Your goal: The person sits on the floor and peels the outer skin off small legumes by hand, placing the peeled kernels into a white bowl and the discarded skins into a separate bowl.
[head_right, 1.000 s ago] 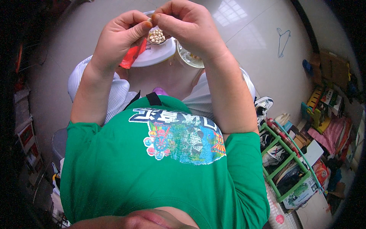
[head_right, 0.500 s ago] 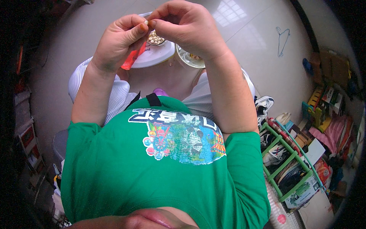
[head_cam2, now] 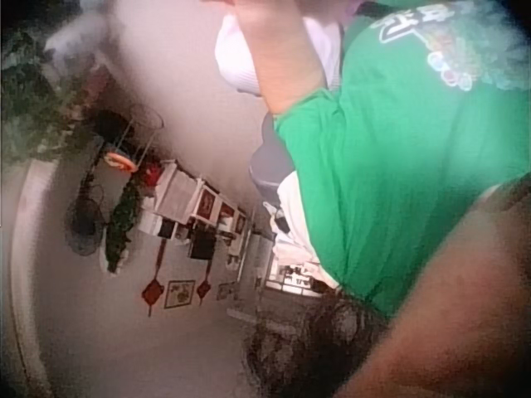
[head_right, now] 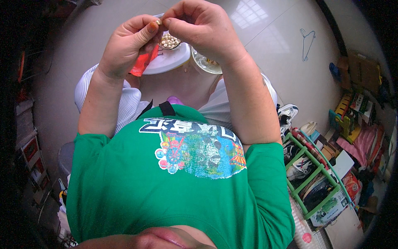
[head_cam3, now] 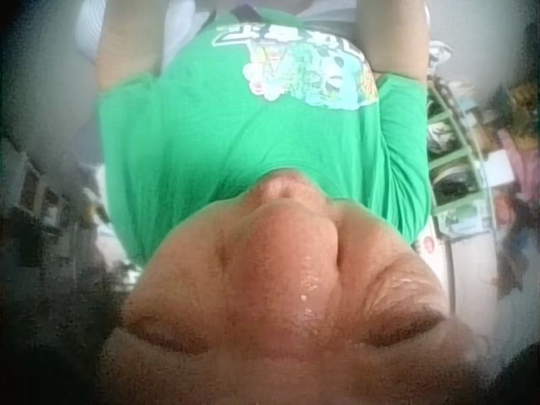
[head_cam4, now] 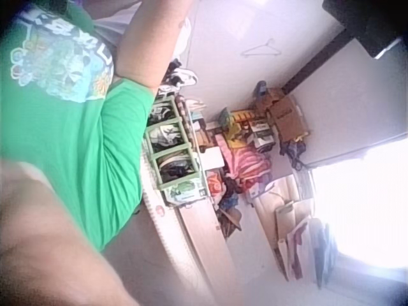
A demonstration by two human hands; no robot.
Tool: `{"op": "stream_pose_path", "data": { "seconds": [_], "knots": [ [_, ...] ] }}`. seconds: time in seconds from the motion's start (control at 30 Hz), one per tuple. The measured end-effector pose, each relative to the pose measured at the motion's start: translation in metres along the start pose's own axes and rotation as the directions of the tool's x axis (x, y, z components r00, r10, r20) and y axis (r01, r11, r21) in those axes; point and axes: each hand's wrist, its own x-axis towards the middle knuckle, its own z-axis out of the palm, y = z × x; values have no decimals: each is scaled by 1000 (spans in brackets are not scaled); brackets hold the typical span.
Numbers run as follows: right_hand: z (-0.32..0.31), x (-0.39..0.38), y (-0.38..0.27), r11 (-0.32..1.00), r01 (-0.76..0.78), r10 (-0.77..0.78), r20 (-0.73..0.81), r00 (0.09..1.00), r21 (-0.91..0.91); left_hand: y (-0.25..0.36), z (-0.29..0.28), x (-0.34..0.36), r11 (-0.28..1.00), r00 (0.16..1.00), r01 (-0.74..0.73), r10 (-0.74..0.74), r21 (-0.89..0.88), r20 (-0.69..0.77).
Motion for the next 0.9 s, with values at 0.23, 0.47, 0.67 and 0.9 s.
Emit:
{"op": "stream_pose_path", "data": {
  "seconds": [0.23,0.47,0.67,0.9],
  "knots": [
    [5,1,-2,993,42,-39,-28,999,114,3,-4,1,999,997,-32,29,42,77],
    [-2,2,2,991,109,-112,33,993,83,1,-9,2,1000,989,-7,11,-24,148],
    [4,0,-5,995,46,-48,27,998,91,-2,1,0,1000,999,-3,4,-19,33],
    [8,-3,-4,998,-21,23,-30,999,66,-4,1,1,1000,1000,20,-20,-16,1]
  ]
}}
